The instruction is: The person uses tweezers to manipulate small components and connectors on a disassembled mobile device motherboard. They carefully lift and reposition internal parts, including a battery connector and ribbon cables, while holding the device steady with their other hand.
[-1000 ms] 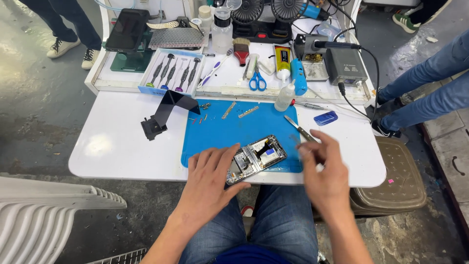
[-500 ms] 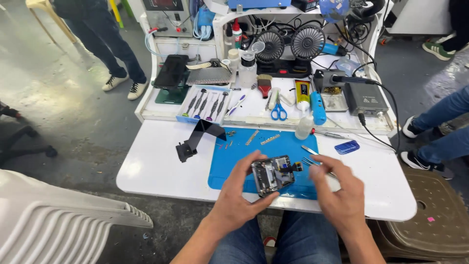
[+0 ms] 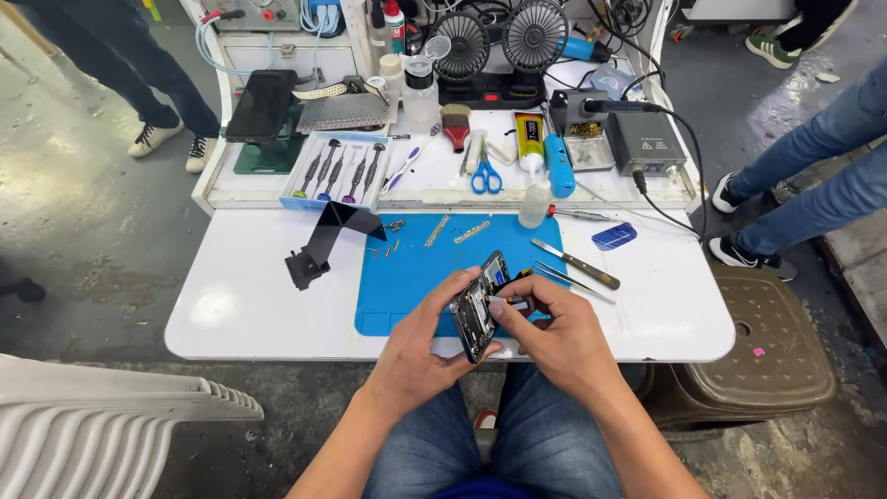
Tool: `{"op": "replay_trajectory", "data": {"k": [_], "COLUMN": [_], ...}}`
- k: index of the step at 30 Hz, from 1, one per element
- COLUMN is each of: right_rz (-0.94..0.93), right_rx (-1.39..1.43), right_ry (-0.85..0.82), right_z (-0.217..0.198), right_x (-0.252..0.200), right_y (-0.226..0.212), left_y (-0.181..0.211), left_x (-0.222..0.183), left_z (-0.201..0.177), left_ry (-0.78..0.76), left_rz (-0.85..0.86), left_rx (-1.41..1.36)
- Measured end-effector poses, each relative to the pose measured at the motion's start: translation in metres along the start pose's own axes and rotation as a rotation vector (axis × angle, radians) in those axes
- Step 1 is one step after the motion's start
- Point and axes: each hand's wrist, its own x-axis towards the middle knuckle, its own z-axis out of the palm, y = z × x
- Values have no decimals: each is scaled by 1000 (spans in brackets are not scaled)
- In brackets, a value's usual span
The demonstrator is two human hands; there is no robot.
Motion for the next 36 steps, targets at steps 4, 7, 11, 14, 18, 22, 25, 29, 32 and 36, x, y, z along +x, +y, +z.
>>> {"op": "replay_trajectory", "data": {"k": [4, 7, 11, 14, 18, 22, 25, 29, 32, 36], "right_rz": [-57, -206, -337, -366, -410, -439, -423, -388, -379, -433], "right_rx": [-9, -131, -264, -306, -388, -395, -371, -359, -343, -383], "right_ry": [11, -8, -89, -62, 15, -2, -54, -98, -134, -143], "right_z": [2, 1, 0, 3, 9, 8, 3, 0, -1, 0], "right_x": [-2, -7, -9, -9, -9, -9, -9, -9, -9, -8], "right_y": [1, -2, -10, -8, 3, -2, -9, -12, -11, -11], "left_y": [1, -5, -12, -12, -11, -10, -11, -9, -10, -6], "left_x": [1, -5, -10, -10, -9, -8, -9, -7, -9, -7], "left_z": [1, 0, -4, -4, -5, -5, -4, -5, -5, -6], "left_ry": [-3, -11, -121, -133, -159, -150, -127, -127, -129, -148], "left_rz": [0, 57, 150, 140, 129, 132, 163, 146, 144, 119], "left_rx": [30, 46, 78, 73, 60, 74, 109, 81, 97, 95]}}
